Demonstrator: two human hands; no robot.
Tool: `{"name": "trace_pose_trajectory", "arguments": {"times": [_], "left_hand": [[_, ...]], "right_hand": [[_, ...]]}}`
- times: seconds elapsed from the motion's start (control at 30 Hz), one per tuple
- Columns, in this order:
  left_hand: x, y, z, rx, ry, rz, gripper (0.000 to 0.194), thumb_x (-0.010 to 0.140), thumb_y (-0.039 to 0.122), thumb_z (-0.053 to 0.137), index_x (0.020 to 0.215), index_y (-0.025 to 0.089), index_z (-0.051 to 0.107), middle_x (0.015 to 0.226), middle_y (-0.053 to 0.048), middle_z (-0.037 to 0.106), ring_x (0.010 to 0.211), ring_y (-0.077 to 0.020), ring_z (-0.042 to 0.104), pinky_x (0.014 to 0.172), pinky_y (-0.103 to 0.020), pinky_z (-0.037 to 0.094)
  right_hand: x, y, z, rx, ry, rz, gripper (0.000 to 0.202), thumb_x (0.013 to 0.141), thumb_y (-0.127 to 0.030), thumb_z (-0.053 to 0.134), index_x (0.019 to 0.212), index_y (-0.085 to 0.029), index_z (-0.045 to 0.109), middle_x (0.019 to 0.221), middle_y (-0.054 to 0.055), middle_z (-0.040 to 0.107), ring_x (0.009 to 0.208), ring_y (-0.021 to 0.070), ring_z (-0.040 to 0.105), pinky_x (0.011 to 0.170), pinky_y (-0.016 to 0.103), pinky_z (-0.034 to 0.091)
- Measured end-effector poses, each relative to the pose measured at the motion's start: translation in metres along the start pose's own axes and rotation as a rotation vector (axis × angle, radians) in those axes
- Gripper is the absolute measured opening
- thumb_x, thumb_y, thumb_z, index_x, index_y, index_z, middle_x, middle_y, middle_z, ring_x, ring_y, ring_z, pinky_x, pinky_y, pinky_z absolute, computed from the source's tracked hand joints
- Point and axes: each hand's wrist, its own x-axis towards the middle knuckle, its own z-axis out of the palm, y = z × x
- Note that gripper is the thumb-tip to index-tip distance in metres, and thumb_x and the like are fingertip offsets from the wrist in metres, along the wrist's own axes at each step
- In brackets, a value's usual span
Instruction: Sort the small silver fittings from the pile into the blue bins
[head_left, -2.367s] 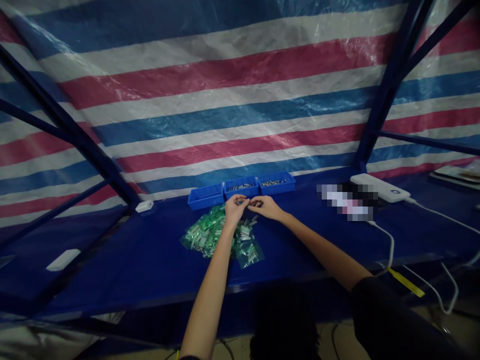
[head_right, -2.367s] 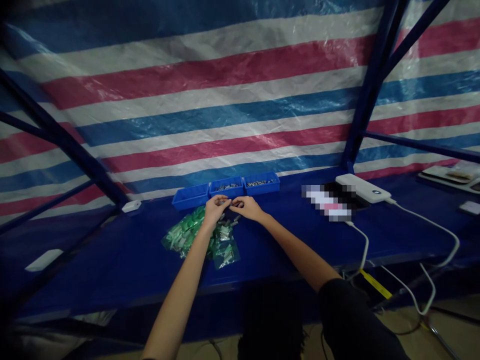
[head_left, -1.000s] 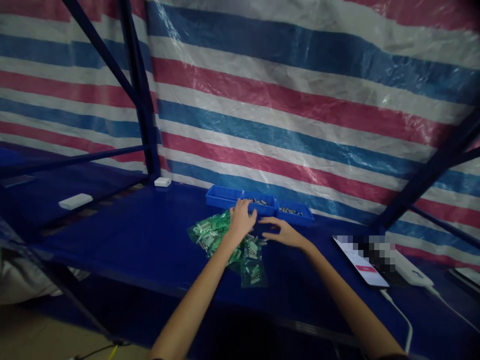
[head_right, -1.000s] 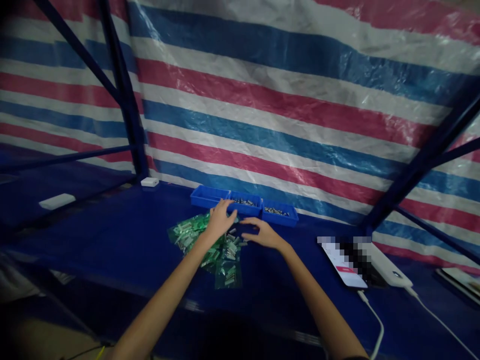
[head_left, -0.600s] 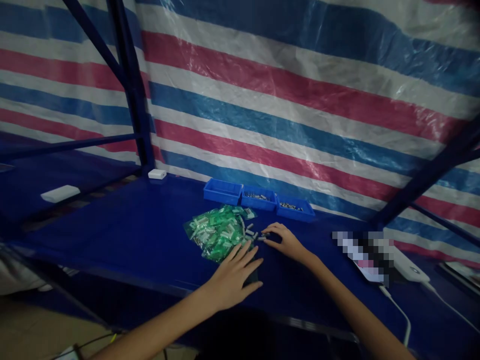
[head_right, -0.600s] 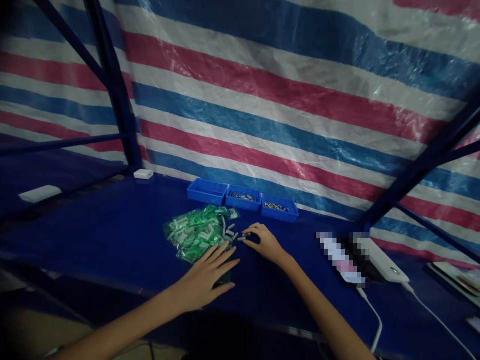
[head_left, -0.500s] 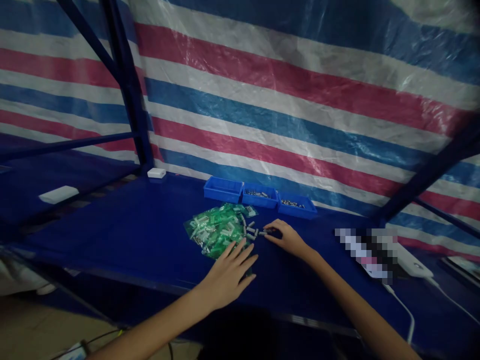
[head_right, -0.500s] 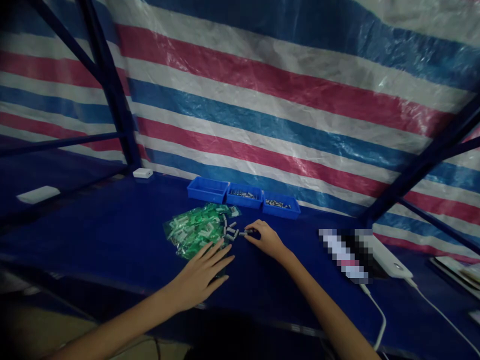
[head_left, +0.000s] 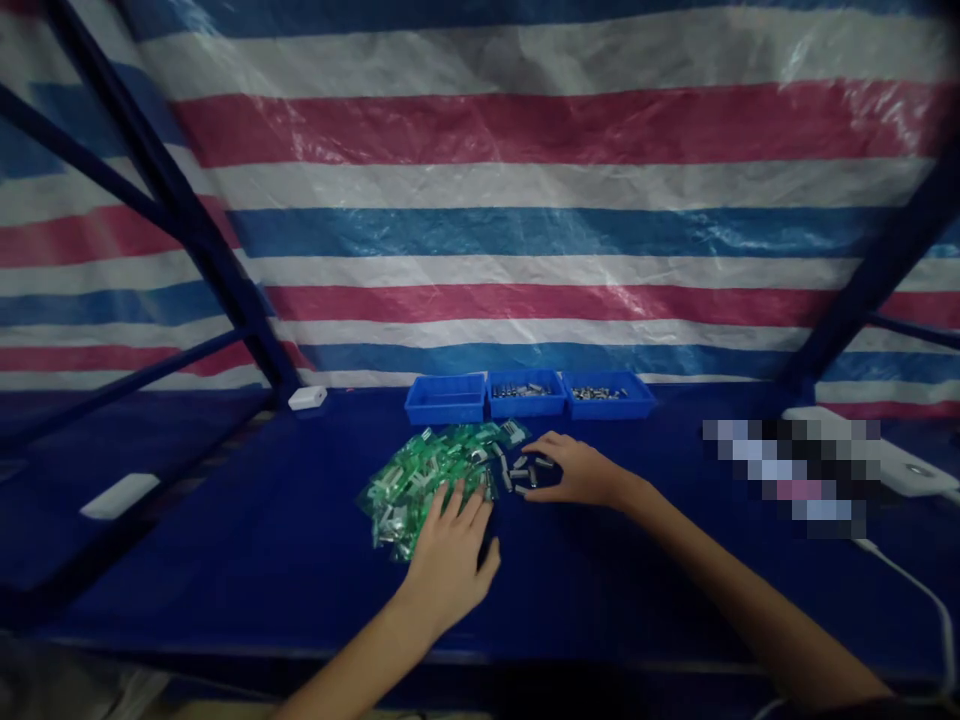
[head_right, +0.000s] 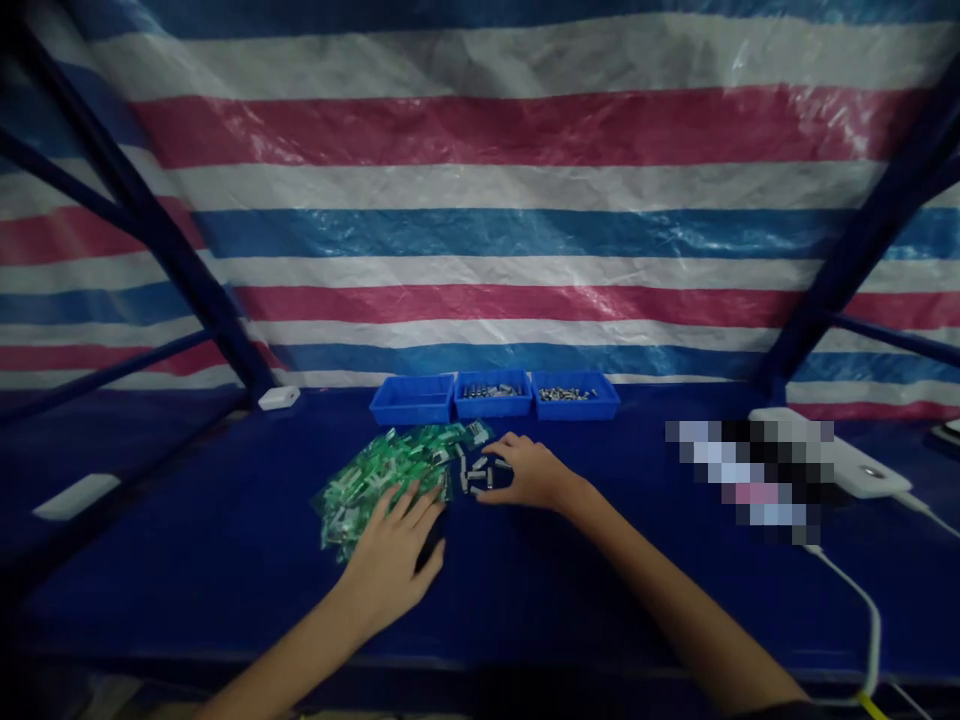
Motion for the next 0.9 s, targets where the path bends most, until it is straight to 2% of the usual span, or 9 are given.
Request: {"name": "trace_pose_trajectory", "arguments": {"times": [0.1, 0.2, 0.3, 0.4, 0.5, 0.6, 0.77, 0.9], "left_hand": [[0.023, 0.004, -0.013, -0.041, 0.01, -0.047, 0.04, 0.081, 0.047, 0.044, 0.103, 0.019, 0.062, 0.097, -0.009, 0.067, 0.096, -0.0285, 0.058, 0.099, -0.049, 0.032], [0.056, 0.012, -0.021, -0.106, -0.009, -0.04, 0.032, 0.084, 0.042, 0.042, 0.096, 0.02, 0.062, 0.09, -0.008, 0.066, 0.089, -0.0256, 0.058, 0.087, -0.045, 0.039], [0.086, 0.019, -0.015, -0.141, -0.035, -0.003, 0.026, 0.087, 0.033, 0.038, 0.09, 0.021, 0.061, 0.09, -0.007, 0.064, 0.088, -0.0235, 0.057, 0.082, -0.041, 0.041], [0.103, 0.023, 0.002, -0.153, -0.084, 0.048, 0.024, 0.086, 0.028, 0.039, 0.092, 0.019, 0.06, 0.094, -0.007, 0.062, 0.091, -0.0238, 0.056, 0.082, -0.041, 0.041], [0.103, 0.023, 0.019, -0.158, -0.117, 0.08, 0.023, 0.087, 0.026, 0.039, 0.094, 0.017, 0.059, 0.096, -0.009, 0.061, 0.094, -0.0248, 0.055, 0.083, -0.041, 0.04], [0.094, 0.022, 0.027, -0.174, -0.111, 0.089, 0.025, 0.088, 0.024, 0.037, 0.098, 0.018, 0.058, 0.096, -0.008, 0.061, 0.096, -0.0242, 0.054, 0.086, -0.041, 0.039], [0.085, 0.024, 0.02, -0.292, -0.109, 0.036, 0.022, 0.088, 0.03, 0.039, 0.096, 0.021, 0.058, 0.091, -0.005, 0.062, 0.092, -0.0229, 0.054, 0.083, -0.039, 0.039], [0.087, 0.023, 0.011, -0.501, -0.007, -0.115, 0.024, 0.089, 0.038, 0.039, 0.1, 0.02, 0.051, 0.094, -0.004, 0.06, 0.087, -0.0192, 0.054, 0.08, -0.036, 0.04]], "right_hand": [[-0.005, 0.001, 0.003, 0.046, -0.03, -0.04, 0.069, 0.064, -0.056, 0.067, 0.125, -0.029, 0.05, 0.116, 0.009, 0.055, 0.105, 0.028, 0.051, 0.088, 0.044, 0.04], [-0.009, 0.01, 0.0, 0.099, -0.018, -0.048, 0.06, 0.069, -0.046, 0.067, 0.124, -0.028, 0.05, 0.113, 0.008, 0.056, 0.105, 0.0255, 0.052, 0.088, 0.041, 0.041], [-0.01, 0.021, -0.008, 0.111, -0.009, 0.004, 0.056, 0.07, -0.039, 0.068, 0.122, -0.024, 0.053, 0.109, 0.008, 0.058, 0.103, 0.0242, 0.054, 0.084, 0.035, 0.044], [-0.009, 0.028, -0.015, 0.07, -0.021, 0.053, 0.037, 0.076, -0.036, 0.063, 0.11, -0.022, 0.06, 0.101, 0.007, 0.061, 0.092, 0.0219, 0.059, 0.077, 0.031, 0.046], [-0.007, 0.027, -0.016, 0.019, -0.001, 0.061, 0.019, 0.082, -0.03, 0.057, 0.097, -0.023, 0.065, 0.093, 0.005, 0.063, 0.082, 0.0185, 0.061, 0.069, 0.027, 0.045], [-0.006, 0.023, -0.011, -0.047, 0.027, 0.071, 0.014, 0.082, -0.023, 0.055, 0.092, -0.021, 0.065, 0.09, 0.005, 0.064, 0.078, 0.0171, 0.062, 0.063, 0.025, 0.042], [-0.005, 0.018, -0.006, -0.05, 0.038, 0.021, 0.015, 0.084, -0.025, 0.053, 0.093, -0.022, 0.064, 0.091, 0.005, 0.065, 0.081, 0.0177, 0.062, 0.064, 0.025, 0.042], [-0.006, 0.011, -0.012, 0.054, 0.06, 0.018, 0.02, 0.088, -0.028, 0.047, 0.104, -0.023, 0.059, 0.096, 0.004, 0.066, 0.084, 0.0181, 0.063, 0.068, 0.026, 0.044]]}}
